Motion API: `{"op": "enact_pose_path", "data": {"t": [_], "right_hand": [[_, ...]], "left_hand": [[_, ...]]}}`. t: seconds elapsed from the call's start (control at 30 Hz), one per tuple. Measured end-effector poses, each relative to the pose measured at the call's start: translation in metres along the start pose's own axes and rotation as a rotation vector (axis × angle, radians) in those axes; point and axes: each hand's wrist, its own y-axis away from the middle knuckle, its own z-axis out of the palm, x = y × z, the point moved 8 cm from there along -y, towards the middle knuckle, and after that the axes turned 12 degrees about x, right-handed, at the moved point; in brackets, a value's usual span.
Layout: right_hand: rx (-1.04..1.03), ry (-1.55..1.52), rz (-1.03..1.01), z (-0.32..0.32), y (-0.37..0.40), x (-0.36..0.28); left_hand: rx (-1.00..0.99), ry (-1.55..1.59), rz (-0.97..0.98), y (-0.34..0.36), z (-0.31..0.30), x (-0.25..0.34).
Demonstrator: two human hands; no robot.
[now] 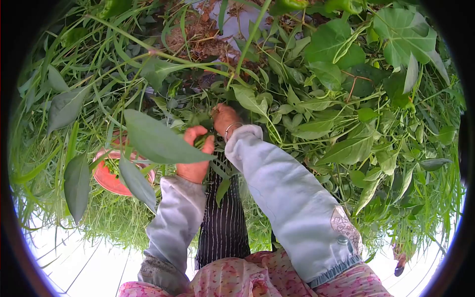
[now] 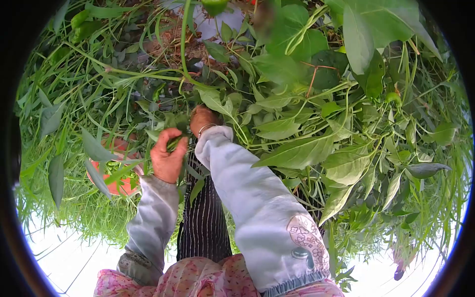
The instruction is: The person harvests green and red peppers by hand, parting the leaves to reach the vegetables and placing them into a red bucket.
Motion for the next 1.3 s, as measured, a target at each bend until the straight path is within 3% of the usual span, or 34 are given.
{"op": "enact_pose_path", "data": {"t": [0.03, 0.1, 0.17, 0.23, 0.33, 0.4, 0.47, 0.6, 0.97, 1.2, 1.3], "right_hand": [[-0.07, -0.013, 0.005, 0.003, 0.001, 0.002], [0.032, 0.082, -0.089, 0.014, -0.004, 0.014], [-0.089, -0.07, -0.046, 0.004, 0.008, 0.01], [0.056, 0.003, -0.101, 0.009, 0.001, 0.015], [0.106, 0.04, -0.149, 0.011, 0.001, 0.016], [-0.002, 0.008, -0.144, -0.009, 0.011, -0.001], [-0.058, -0.052, -0.137, -0.013, 0.016, -0.003], [-0.065, -0.123, -0.172, -0.005, 0.011, 0.001], [-0.106, -0.133, -0.148, 0.003, 0.006, 0.0], [-0.184, -0.337, -0.109, 0.015, 0.001, 0.006], [-0.184, -0.195, -0.126, 0.007, 0.002, -0.007]], "left_hand": [[0.004, 0.063, -0.025, -0.011, -0.009, -0.004], [0.043, 0.064, -0.046, -0.039, -0.028, -0.014], [0.095, 0.212, -0.366, -0.065, -0.046, -0.027], [0.135, 0.164, -0.373, -0.106, -0.063, -0.047], [-0.134, 0.193, -0.405, -0.15, -0.036, -0.051], [-0.294, -0.005, -0.183, -0.202, 0.001, -0.13], [-0.368, -0.331, -0.083, -0.213, 0.014, -0.14], [-0.388, -0.575, -0.101, -0.207, 0.035, -0.152], [-0.277, -0.422, -0.341, -0.144, 0.024, -0.163], [-0.269, -0.512, -0.268, -0.145, 0.037, -0.164], [-0.248, -0.498, -0.185, -0.127, 0.027, -0.166]]}}
